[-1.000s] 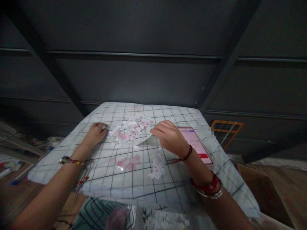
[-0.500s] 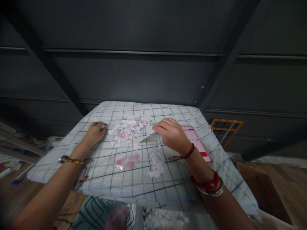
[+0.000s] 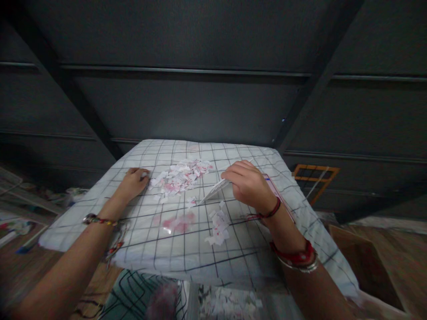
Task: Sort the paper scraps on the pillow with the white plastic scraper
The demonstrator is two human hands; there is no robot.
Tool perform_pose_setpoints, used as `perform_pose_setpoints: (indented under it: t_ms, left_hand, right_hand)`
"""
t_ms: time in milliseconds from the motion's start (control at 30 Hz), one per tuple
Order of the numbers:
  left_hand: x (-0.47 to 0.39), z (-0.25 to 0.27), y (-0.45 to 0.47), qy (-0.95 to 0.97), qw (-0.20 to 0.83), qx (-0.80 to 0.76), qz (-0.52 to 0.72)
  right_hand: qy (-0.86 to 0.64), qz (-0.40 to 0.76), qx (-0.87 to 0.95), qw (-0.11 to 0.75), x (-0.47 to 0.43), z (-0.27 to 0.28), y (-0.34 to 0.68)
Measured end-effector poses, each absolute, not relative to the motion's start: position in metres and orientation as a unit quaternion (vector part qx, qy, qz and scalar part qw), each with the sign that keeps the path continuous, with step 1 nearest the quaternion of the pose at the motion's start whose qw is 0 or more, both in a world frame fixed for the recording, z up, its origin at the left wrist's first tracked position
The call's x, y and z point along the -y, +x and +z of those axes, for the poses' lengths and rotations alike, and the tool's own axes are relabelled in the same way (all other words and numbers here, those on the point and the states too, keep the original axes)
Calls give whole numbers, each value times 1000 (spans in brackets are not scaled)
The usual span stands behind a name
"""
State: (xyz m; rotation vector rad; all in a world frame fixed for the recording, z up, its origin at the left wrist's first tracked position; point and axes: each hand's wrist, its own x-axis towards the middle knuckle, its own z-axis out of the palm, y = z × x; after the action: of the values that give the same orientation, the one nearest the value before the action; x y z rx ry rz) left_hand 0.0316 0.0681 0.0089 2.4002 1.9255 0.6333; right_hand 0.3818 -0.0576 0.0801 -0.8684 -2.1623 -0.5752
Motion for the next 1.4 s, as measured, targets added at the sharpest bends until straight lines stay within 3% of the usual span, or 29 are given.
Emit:
perform_pose_setpoints:
  t_ms: [567, 1100, 1400]
  left_hand:
    - [-71, 6, 29, 766, -6, -610, 205]
    - [-70, 9, 29, 769, 0, -607, 201]
    - [-70, 7, 29, 764, 2, -613, 201]
  right_hand:
    - [-331, -269, 838, 340, 57, 79, 372]
    - [-311, -225, 849, 363, 62, 83, 373]
    - [-334, -264, 844, 326, 63, 83, 370]
